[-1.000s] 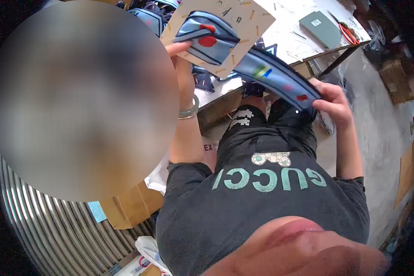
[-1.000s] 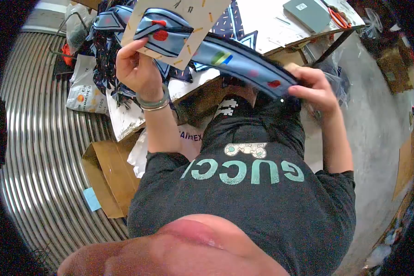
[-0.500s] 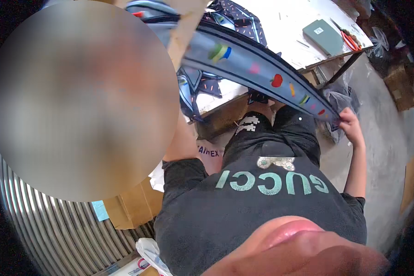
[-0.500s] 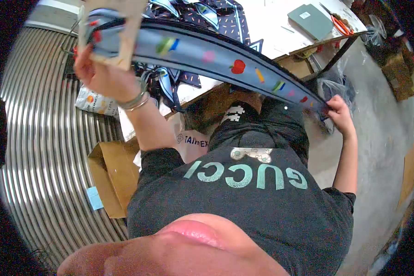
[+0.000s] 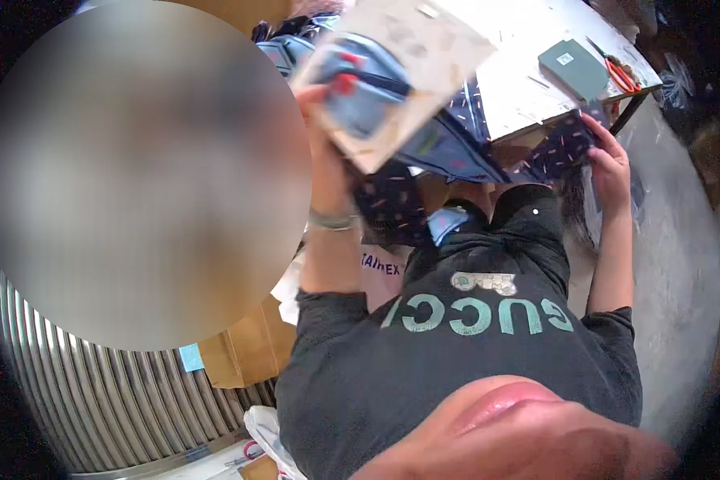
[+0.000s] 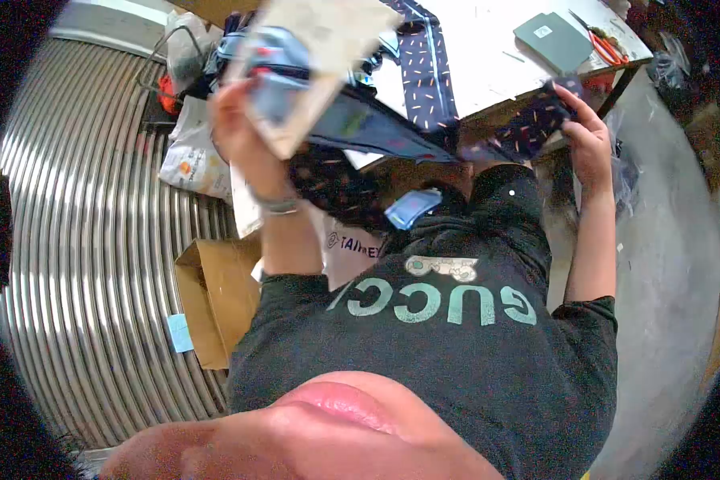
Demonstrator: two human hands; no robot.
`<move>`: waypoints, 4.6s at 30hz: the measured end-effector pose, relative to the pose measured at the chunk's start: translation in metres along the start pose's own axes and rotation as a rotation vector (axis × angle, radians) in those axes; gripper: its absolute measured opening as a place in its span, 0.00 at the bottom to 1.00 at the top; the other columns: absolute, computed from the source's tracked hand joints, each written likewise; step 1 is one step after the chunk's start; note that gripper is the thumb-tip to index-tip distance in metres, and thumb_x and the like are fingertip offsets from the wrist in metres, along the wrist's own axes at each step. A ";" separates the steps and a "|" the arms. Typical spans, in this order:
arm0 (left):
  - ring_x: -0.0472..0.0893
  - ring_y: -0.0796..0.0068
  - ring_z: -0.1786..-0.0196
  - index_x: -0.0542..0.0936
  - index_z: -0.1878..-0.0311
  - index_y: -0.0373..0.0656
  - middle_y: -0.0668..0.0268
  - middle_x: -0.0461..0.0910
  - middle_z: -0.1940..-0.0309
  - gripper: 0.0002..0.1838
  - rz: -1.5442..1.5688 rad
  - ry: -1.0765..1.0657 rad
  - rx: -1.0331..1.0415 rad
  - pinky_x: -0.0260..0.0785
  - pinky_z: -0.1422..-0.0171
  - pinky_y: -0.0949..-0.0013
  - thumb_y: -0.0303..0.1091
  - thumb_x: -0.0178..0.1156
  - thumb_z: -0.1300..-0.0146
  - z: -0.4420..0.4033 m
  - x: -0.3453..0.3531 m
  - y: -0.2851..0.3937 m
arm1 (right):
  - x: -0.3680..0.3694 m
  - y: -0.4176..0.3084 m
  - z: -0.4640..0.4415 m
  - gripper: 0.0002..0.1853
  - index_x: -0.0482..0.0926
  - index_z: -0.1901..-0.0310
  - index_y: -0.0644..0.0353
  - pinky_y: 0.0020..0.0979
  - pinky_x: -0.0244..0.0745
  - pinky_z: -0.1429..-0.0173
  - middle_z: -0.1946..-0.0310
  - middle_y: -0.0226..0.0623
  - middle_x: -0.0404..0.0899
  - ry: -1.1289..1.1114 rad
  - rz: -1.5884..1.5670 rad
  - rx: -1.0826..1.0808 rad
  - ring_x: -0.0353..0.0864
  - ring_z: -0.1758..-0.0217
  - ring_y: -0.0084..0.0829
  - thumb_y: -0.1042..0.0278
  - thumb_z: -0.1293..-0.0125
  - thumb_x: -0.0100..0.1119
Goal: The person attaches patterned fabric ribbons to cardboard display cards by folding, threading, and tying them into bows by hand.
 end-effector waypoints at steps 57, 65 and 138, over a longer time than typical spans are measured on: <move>0.75 0.81 0.58 0.75 0.56 0.46 0.70 0.77 0.59 0.07 2.297 0.046 -0.989 0.67 0.49 0.77 0.35 0.48 0.28 0.124 0.148 -0.102 | 0.244 -0.067 0.001 0.08 0.79 0.63 0.64 0.33 0.76 0.61 0.71 0.41 0.78 -0.251 0.344 -0.624 0.81 0.66 0.42 0.77 0.46 0.62; 0.77 0.75 0.56 0.74 0.52 0.43 0.65 0.77 0.57 0.09 2.130 0.015 -1.036 0.69 0.48 0.74 0.34 0.48 0.28 0.123 0.145 -0.093 | 0.242 -0.068 0.000 0.09 0.79 0.63 0.64 0.34 0.76 0.62 0.70 0.42 0.77 -0.219 0.398 -0.645 0.80 0.67 0.42 0.78 0.48 0.63; 0.79 0.78 0.59 0.77 0.48 0.37 0.66 0.81 0.61 0.18 0.258 -0.593 -0.517 0.70 0.53 0.75 0.44 0.49 0.26 0.063 0.097 -0.057 | 0.133 -0.093 -0.008 0.09 0.76 0.54 0.65 0.25 0.73 0.54 0.65 0.38 0.81 -0.010 0.533 -0.696 0.79 0.62 0.25 0.76 0.35 0.58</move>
Point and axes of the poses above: each hand's wrist, its own z-axis away from the middle knuckle, its own x-axis out of the palm, y = z × x, the point moved 8 cm from there along -z, towards the middle knuckle
